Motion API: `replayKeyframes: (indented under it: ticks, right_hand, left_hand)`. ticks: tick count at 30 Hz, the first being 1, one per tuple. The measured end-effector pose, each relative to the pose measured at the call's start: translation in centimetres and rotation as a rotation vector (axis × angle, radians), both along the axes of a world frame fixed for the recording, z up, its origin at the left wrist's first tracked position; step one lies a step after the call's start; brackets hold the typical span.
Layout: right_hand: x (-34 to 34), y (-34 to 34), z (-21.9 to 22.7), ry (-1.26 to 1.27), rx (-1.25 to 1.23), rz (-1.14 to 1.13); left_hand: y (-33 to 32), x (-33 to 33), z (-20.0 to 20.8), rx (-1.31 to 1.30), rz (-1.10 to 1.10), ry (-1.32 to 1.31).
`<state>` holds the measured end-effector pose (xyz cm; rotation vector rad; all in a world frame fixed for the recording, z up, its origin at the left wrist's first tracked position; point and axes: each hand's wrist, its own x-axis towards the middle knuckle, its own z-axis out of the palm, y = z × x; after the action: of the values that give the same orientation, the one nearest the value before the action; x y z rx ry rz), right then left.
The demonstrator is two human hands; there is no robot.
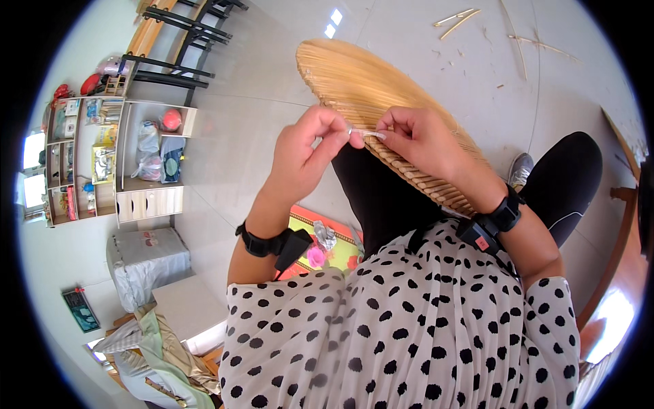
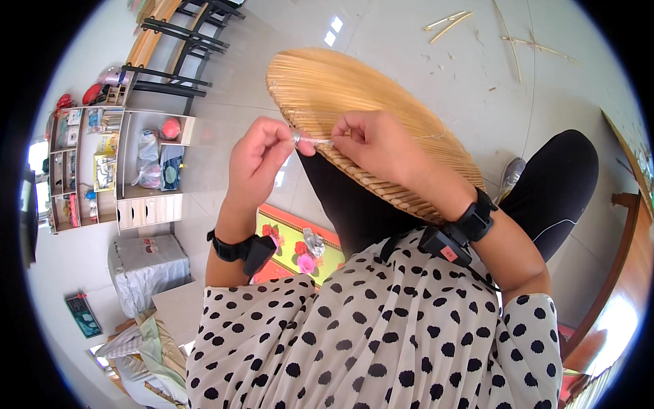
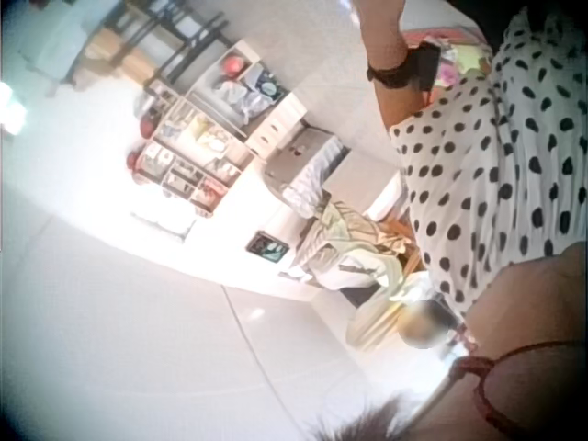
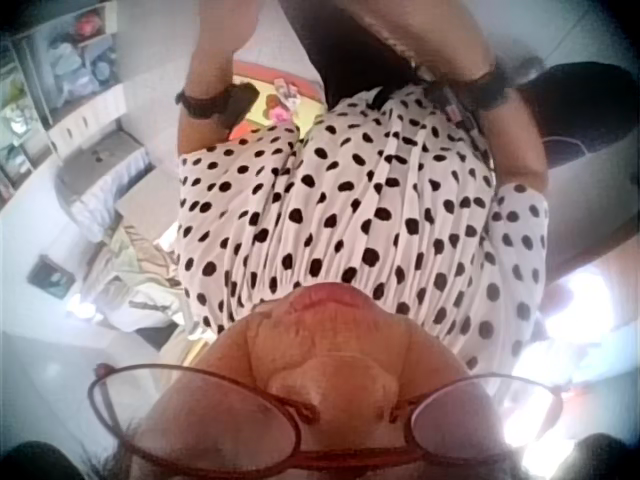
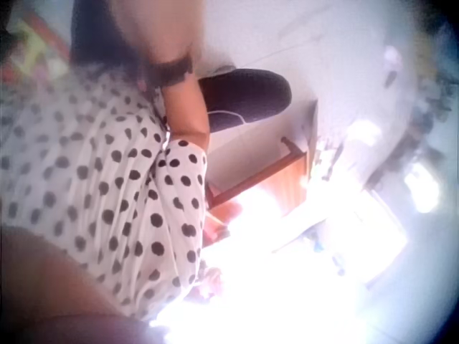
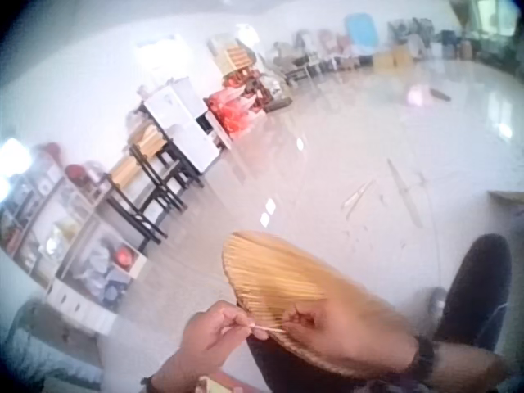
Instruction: The person sews the edge of a woven basket using a needle and thread. They pull the thread through the basket's rim, tie knots, and trim the thread with scissors.
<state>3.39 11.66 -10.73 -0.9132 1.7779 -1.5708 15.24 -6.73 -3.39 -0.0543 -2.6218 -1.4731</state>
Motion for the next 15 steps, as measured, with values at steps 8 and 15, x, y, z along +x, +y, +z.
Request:
replayKeyframes:
  ticks: [8,15]
  right_hand:
    - [1.1,1.6,0.9,0.266,-0.037,0.041]
    - [2.8,1.1,-1.2,0.141,-0.031,-0.035]
  left_hand:
    - [3.2,1.9,-0.6,0.049,0.099,-0.004]
    - [3.3,-1.0,0.6,0.055,0.120,-0.057]
